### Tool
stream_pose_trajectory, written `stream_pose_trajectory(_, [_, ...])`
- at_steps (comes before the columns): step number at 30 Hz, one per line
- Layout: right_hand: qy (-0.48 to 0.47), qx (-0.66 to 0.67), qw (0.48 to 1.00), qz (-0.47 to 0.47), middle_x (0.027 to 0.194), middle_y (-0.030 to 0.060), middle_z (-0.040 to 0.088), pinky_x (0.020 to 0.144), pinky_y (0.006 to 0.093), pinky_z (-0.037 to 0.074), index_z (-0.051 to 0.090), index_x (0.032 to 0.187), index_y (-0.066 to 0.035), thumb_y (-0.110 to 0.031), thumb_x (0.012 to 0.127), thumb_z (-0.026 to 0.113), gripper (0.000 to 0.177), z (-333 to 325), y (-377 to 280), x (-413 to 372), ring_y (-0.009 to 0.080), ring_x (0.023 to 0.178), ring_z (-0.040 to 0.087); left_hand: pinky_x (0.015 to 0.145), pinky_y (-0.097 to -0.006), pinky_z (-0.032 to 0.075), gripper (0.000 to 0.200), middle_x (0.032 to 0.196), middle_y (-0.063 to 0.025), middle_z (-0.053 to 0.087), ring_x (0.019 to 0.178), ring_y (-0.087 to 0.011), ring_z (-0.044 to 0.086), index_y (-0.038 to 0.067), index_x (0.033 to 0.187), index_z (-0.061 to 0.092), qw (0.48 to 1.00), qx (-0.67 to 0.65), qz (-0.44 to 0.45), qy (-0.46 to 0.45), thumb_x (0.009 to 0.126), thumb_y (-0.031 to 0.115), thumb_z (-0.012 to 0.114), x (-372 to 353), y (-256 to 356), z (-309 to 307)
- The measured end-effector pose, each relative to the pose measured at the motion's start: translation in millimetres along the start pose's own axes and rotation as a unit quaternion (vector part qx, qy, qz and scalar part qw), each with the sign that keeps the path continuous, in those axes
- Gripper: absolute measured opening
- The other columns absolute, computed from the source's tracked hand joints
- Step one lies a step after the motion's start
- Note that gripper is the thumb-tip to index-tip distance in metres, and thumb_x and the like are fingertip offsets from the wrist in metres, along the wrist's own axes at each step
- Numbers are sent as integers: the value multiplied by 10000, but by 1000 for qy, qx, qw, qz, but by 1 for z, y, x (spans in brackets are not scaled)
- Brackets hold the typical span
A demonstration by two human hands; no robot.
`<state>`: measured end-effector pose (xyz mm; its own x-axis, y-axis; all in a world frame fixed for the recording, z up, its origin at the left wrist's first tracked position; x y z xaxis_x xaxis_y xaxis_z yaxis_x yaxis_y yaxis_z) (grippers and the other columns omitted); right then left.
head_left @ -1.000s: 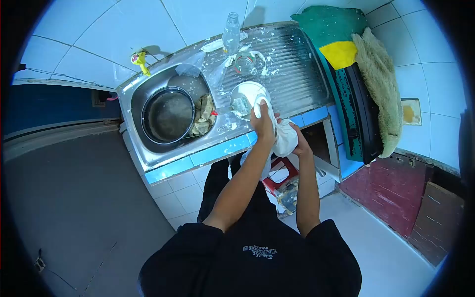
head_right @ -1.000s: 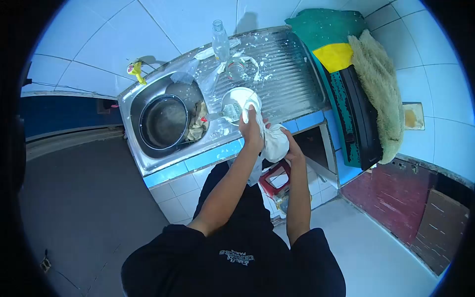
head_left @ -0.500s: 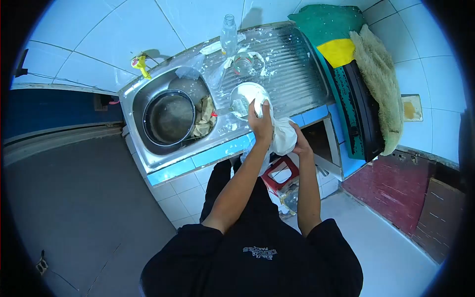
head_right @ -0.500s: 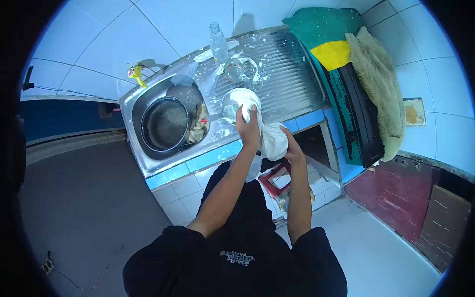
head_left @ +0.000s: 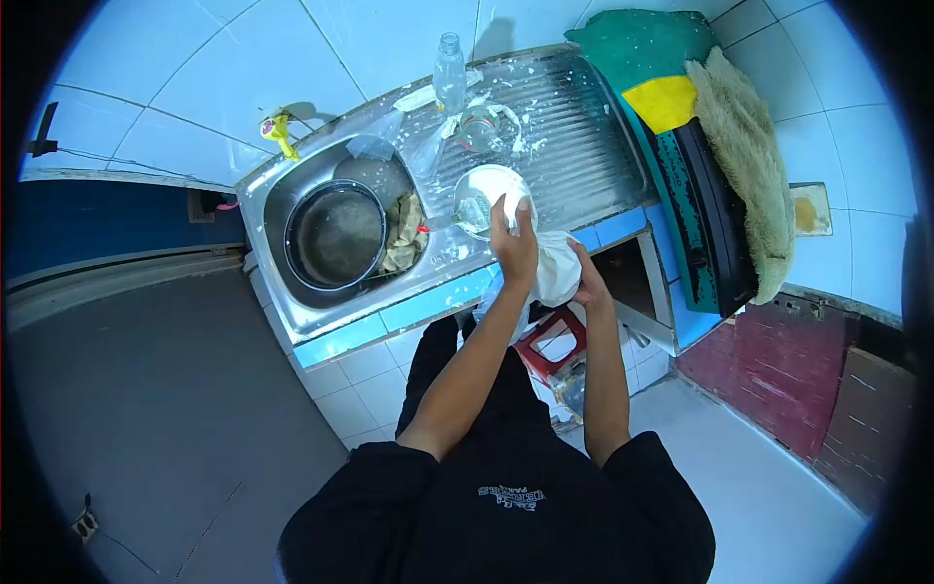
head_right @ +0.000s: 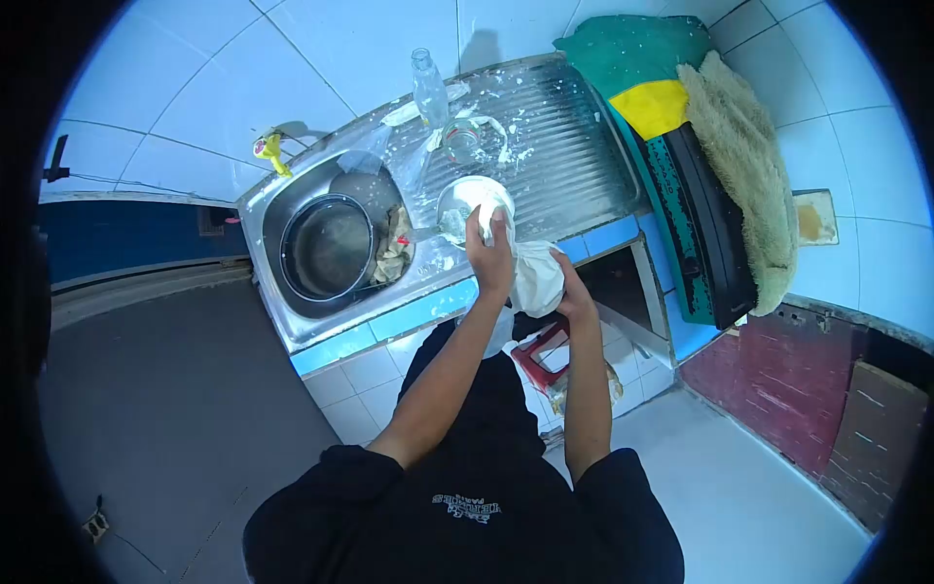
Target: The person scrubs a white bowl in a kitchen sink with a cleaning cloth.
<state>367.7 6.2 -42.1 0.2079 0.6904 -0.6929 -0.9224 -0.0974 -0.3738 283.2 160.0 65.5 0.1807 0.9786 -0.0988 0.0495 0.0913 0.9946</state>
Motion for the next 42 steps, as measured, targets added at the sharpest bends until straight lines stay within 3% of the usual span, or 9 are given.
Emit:
stream_pose_trajectory(9, [-10,27,1000,8,1213,115,591,928,367,489,500,1264,-14,-334,942,497,454,-1,4,3,231,1077,596,937,-341,386,407,1101,-160,557,1051,-242,521,-47,1169,501,1000,-8,28,0,957,300,512,0,16,-6])
stream_pose_trajectory(16, [-3,29,999,13,1214,109,590,919,369,494,498,1269,-34,-330,938,508,444,-3,5,3,228,1077,595,836,-309,417,277,988,-96,557,927,-175,521,0,1074,516,999,-52,5,-12,967,255,502,0,15,-5])
stream_pose_trajectory(20, [-11,31,999,2,1213,106,591,920,372,493,500,1268,-39,-329,931,522,445,-4,3,4,229,1076,595,793,-283,423,245,932,-68,552,872,-142,515,5,1038,517,998,-47,39,-14,961,238,520,-2,18,-6])
stream_pose_trajectory(23, [5,36,999,8,1216,101,591,932,371,485,495,1273,-36,-336,928,524,458,-9,6,4,228,1080,593,744,-258,428,226,878,-51,550,808,-120,512,3,1014,527,998,-52,1,-33,961,222,526,-5,16,-6])
stream_pose_trajectory(36, [-92,102,990,-29,1224,95,574,943,383,479,457,1303,-61,-347,927,505,474,-9,11,-4,234,1098,581,765,-269,482,201,920,-88,624,848,-128,593,-22,1025,582,976,-46,70,-199,944,161,556,-59,71,9])
stream_pose_trajectory(42, [-69,78,991,-81,1221,89,575,938,371,482,473,1287,-65,-354,912,527,477,-4,-5,-31,221,1096,578,767,-263,489,145,944,-99,647,853,-126,606,-17,1007,584,959,-57,70,-270,933,105,557,-72,104,27])
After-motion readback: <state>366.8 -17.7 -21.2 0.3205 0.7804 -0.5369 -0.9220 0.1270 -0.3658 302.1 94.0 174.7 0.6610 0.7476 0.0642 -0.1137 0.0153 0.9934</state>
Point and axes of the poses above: each hand's wrist, its own x-axis towards the middle knuckle, its own z-axis out of the palm, y = z × x, the point moved 10 cm from there along x, towards the middle knuckle
